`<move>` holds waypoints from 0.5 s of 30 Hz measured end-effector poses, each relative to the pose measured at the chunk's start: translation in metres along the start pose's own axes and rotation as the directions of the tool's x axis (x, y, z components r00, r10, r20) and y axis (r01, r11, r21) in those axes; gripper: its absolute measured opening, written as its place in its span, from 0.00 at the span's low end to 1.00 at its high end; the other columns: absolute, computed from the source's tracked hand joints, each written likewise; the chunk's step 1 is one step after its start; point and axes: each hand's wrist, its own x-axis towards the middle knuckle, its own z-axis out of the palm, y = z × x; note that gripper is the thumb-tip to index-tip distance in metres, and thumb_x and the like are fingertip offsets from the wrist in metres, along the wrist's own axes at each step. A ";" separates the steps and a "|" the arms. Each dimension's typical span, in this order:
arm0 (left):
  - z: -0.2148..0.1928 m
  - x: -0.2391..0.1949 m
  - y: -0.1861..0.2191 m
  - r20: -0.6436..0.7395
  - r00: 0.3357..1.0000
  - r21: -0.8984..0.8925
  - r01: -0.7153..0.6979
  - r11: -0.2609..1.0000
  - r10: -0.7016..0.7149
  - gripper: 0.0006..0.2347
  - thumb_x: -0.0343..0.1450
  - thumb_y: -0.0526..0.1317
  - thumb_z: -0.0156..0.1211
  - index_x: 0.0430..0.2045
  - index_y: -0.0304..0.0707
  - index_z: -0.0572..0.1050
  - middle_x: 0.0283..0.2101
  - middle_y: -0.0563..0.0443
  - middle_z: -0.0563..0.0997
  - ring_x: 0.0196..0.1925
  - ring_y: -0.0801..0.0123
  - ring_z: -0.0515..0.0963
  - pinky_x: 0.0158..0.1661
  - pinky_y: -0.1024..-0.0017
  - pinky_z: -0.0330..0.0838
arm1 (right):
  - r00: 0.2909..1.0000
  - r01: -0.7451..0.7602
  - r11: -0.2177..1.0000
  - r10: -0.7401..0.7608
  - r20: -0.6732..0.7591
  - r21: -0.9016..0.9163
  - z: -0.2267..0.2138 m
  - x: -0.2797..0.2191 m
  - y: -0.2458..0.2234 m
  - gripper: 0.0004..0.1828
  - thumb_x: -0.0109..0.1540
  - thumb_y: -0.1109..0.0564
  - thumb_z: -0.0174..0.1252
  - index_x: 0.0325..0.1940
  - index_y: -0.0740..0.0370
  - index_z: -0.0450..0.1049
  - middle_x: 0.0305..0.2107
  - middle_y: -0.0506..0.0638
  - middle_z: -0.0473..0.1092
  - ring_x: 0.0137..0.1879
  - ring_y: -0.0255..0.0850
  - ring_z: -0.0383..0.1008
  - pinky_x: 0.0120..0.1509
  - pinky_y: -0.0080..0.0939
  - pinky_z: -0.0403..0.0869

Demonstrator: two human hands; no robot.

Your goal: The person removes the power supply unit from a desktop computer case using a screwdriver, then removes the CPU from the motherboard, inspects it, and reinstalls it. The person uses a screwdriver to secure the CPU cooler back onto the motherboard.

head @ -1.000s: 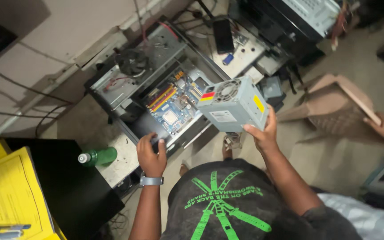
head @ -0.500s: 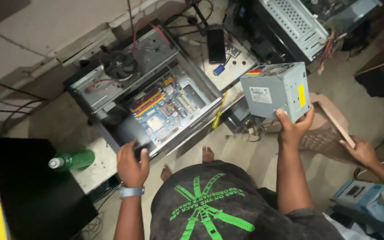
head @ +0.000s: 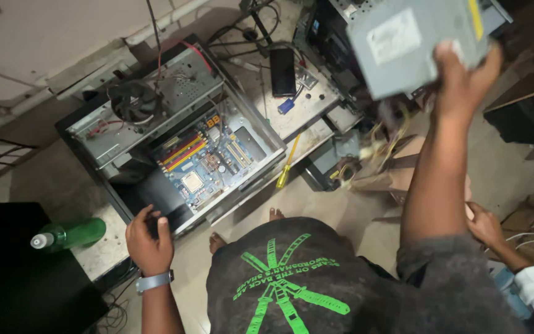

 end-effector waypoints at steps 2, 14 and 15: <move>0.000 -0.001 0.000 -0.016 1.000 0.004 0.002 1.000 -0.001 0.13 0.74 0.39 0.59 0.51 0.33 0.75 0.44 0.45 0.82 0.51 0.49 0.78 0.57 0.56 0.68 | 0.992 0.120 0.971 -0.123 0.000 -0.207 0.009 0.031 0.006 0.40 0.61 0.50 0.78 0.68 0.69 0.65 0.58 0.60 0.72 0.62 0.48 0.74 0.71 0.47 0.74; 0.000 0.001 0.002 -0.022 0.999 0.004 0.027 1.000 -0.026 0.11 0.73 0.38 0.60 0.47 0.34 0.77 0.42 0.45 0.82 0.49 0.50 0.79 0.54 0.57 0.70 | 0.930 -0.152 0.698 -0.138 -0.339 -0.700 0.051 0.065 0.069 0.54 0.49 0.33 0.81 0.63 0.64 0.60 0.52 0.64 0.73 0.58 0.59 0.76 0.61 0.53 0.72; 0.001 0.002 0.002 -0.021 0.999 0.002 0.029 1.000 -0.029 0.11 0.73 0.39 0.60 0.47 0.34 0.77 0.41 0.45 0.82 0.49 0.50 0.79 0.54 0.57 0.70 | 0.915 -0.098 0.693 -0.221 -0.339 -0.715 0.052 0.064 0.078 0.54 0.49 0.35 0.81 0.63 0.66 0.58 0.52 0.66 0.72 0.57 0.61 0.75 0.60 0.55 0.72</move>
